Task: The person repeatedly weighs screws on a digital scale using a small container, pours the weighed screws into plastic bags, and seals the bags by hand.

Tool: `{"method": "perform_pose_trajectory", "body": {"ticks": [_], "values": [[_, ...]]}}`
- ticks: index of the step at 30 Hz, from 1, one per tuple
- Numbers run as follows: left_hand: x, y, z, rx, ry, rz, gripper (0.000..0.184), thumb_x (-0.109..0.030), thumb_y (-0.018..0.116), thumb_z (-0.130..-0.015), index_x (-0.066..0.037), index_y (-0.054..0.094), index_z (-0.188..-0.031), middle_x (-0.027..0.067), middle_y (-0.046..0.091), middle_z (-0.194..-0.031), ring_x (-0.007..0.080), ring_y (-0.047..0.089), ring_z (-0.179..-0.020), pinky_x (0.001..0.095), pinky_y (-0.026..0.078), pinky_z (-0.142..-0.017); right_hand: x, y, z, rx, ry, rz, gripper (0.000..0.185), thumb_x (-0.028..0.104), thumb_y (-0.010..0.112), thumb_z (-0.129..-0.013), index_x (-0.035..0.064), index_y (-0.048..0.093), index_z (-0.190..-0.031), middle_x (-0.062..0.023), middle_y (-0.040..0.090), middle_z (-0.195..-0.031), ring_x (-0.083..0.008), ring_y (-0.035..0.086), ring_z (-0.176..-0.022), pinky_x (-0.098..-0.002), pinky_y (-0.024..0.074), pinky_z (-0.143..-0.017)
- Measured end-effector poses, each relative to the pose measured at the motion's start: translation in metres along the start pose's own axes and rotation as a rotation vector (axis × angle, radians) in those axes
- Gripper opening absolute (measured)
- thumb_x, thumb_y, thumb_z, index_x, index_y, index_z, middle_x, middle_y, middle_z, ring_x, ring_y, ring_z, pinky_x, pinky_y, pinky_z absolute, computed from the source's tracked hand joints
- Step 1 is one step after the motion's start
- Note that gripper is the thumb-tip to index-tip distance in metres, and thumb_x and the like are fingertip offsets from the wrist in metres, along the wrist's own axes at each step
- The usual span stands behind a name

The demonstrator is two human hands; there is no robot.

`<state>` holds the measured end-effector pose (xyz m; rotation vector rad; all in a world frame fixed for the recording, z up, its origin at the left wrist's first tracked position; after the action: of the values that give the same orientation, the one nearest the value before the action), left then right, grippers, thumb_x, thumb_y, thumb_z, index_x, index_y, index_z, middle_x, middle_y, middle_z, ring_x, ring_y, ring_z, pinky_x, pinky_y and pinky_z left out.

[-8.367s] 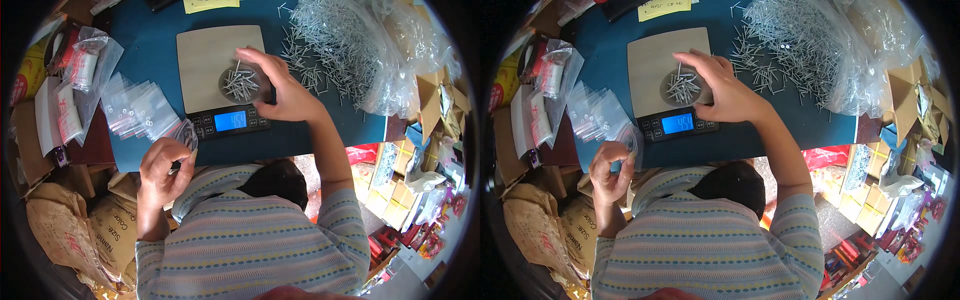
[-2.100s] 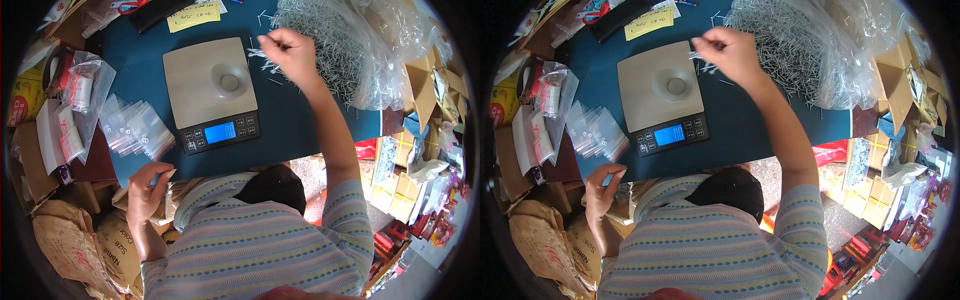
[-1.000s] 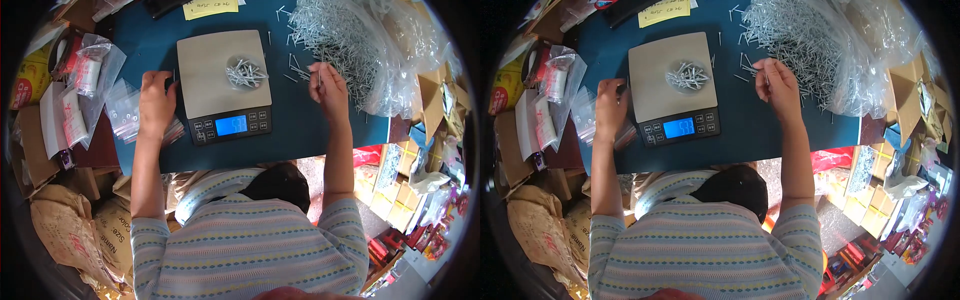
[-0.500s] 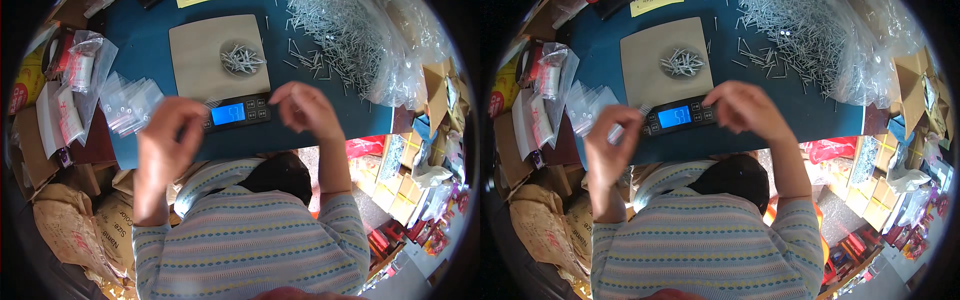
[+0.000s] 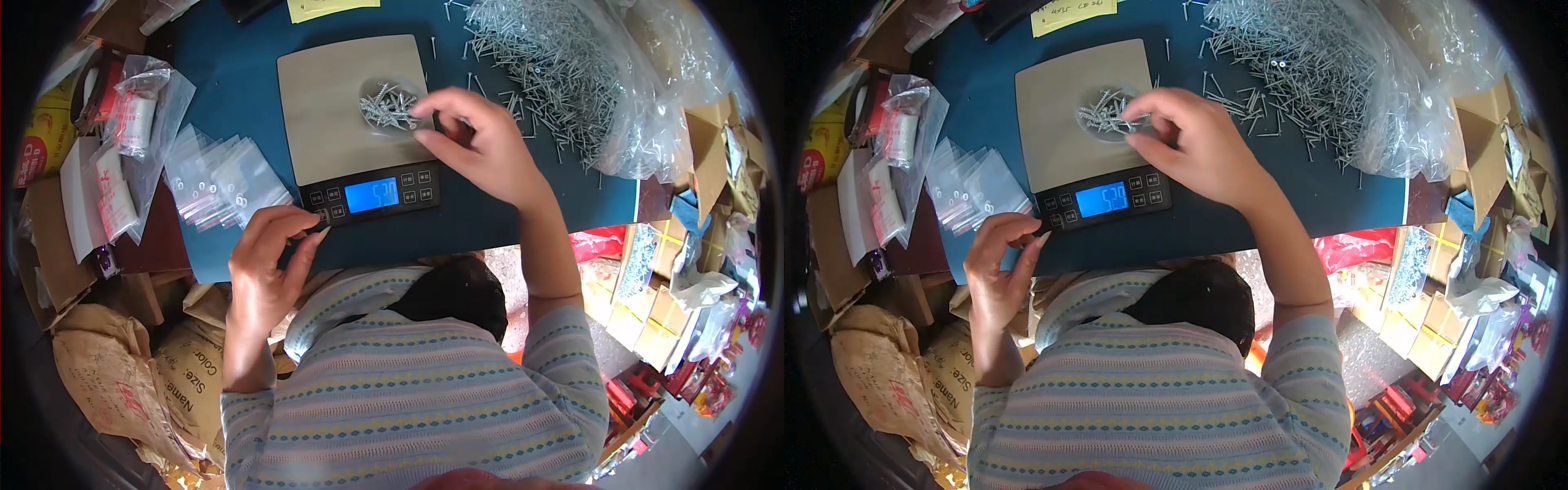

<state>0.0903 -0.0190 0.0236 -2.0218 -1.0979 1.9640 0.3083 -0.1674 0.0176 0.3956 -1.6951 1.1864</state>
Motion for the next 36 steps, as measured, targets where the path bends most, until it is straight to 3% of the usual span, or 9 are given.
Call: {"method": "perform_pose_trajectory", "body": {"ticks": [3, 6, 10, 17, 20, 26, 27, 30, 36], "values": [[0.006, -0.003, 0.005, -0.015, -0.005, -0.049, 0.021, 0.006, 0.069, -0.078, 0.0, 0.067, -0.098, 0.0117, 0.065, -0.099, 0.0179, 0.062, -0.077, 0.0273, 0.05, -0.066, 0.022, 0.01, -0.028, -0.028, -0.154, 0.304, 0.024, 0.016, 0.072, -0.078, 0.0084, 0.063, -0.1, -0.0072, 0.061, -0.076, -0.0249, 0.06, -0.067, -0.0357, 0.0485, -0.062], [0.009, -0.008, 0.009, -0.033, -0.013, -0.084, 0.019, 0.005, 0.07, -0.079, 0.001, 0.067, -0.097, 0.0119, 0.064, -0.098, 0.0195, 0.064, -0.076, 0.0284, 0.053, -0.065, 0.019, 0.027, -0.046, -0.015, -0.218, 0.443, 0.023, 0.02, 0.072, -0.08, 0.0096, 0.062, -0.098, -0.0054, 0.056, -0.066, -0.0222, 0.054, -0.056, -0.0346, 0.0419, -0.053], [0.017, -0.014, 0.014, -0.037, -0.046, -0.093, 0.019, 0.005, 0.069, -0.08, 0.0, 0.067, -0.098, 0.0118, 0.064, -0.099, 0.02, 0.064, -0.078, 0.0294, 0.053, -0.065, 0.017, 0.037, -0.051, 0.032, -0.228, 0.437, 0.019, 0.018, 0.07, -0.081, 0.0076, 0.061, -0.094, -0.0082, 0.063, -0.071, -0.0254, 0.062, -0.063, -0.0344, 0.0488, -0.059], [0.037, -0.015, 0.021, -0.033, 0.0, -0.343, 0.027, 0.003, 0.068, -0.079, -0.002, 0.067, -0.105, 0.0134, 0.064, -0.11, 0.0299, 0.063, -0.098, 0.038, 0.05, -0.082, 0.004, 0.018, -0.043, -0.001, -0.12, -0.052, 0.009, 0.006, 0.068, -0.085, 0.0024, 0.063, -0.093, 0.0033, 0.061, -0.075, -0.0013, 0.052, -0.067, -0.0206, 0.044, -0.058], [0.037, -0.01, 0.019, 0.004, 0.055, -0.546, 0.029, 0.002, 0.068, -0.079, -0.002, 0.067, -0.107, 0.0149, 0.062, -0.121, 0.0331, 0.058, -0.115, 0.0396, 0.047, -0.091, -0.012, -0.009, -0.037, -0.039, -0.004, -0.237, 0.008, 0.007, 0.067, -0.086, 0.0034, 0.064, -0.092, 0.0056, 0.059, -0.076, -0.0004, 0.048, -0.064, -0.0182, 0.0386, -0.055], [0.057, -0.004, 0.023, -0.064, 0.052, -0.463, 0.027, 0.009, 0.063, -0.08, 0.002, 0.067, -0.106, 0.0185, 0.066, -0.114, 0.0347, 0.061, -0.113, 0.0372, 0.051, -0.09, -0.049, -0.073, -0.019, -0.197, -0.029, 0.755, 0.02, 0.015, 0.072, -0.08, 0.0059, 0.067, -0.097, -0.0066, 0.066, -0.089, -0.0212, 0.064, -0.08, -0.0322, 0.0504, -0.073], [0.058, -0.004, 0.022, -0.091, 0.024, -0.413, 0.027, 0.009, 0.063, -0.08, 0.001, 0.067, -0.105, 0.0183, 0.067, -0.11, 0.0343, 0.062, -0.111, 0.0369, 0.051, -0.089, -0.038, -0.067, -0.021, -0.219, -0.181, 0.773, 0.021, 0.012, 0.07, -0.079, 0.0084, 0.067, -0.099, -0.0094, 0.065, -0.096, -0.0304, 0.062, -0.088, -0.0366, 0.0498, -0.077], [0.058, -0.005, 0.021, -0.147, -0.072, -0.335, 0.024, 0.009, 0.063, -0.081, 0.001, 0.068, -0.102, 0.0174, 0.069, -0.101, 0.032, 0.065, -0.106, 0.0357, 0.053, -0.085, 0.006, -0.03, -0.03, -0.005, -0.386, 0.404, 0.018, 0.009, 0.069, -0.079, 0.0087, 0.068, -0.097, -0.008, 0.063, -0.091, -0.0282, 0.062, -0.087, -0.0362, 0.0496, -0.077], [0.061, -0.009, 0.02, -0.145, -0.204, -0.339, 0.019, 0.006, 0.065, -0.083, -0.001, 0.068, -0.1, 0.0145, 0.068, -0.093, 0.0259, 0.068, -0.095, 0.0338, 0.053, -0.078, 0.018, 0.024, -0.045, 0.2, -0.465, 0.499, 0.009, 0.008, 0.069, -0.08, 0.0084, 0.066, -0.088, -0.0049, 0.056, -0.088, -0.0243, 0.058, -0.083, -0.0357, 0.0487, -0.073]]}}
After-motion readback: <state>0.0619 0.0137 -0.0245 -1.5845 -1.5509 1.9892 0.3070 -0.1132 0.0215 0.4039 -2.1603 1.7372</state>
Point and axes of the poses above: each hand's wrist, its own z-axis away from the middle knuckle, its own y-axis out of the palm, x = y × z, the point moved 5 cm from there along -z, towards the middle knuckle
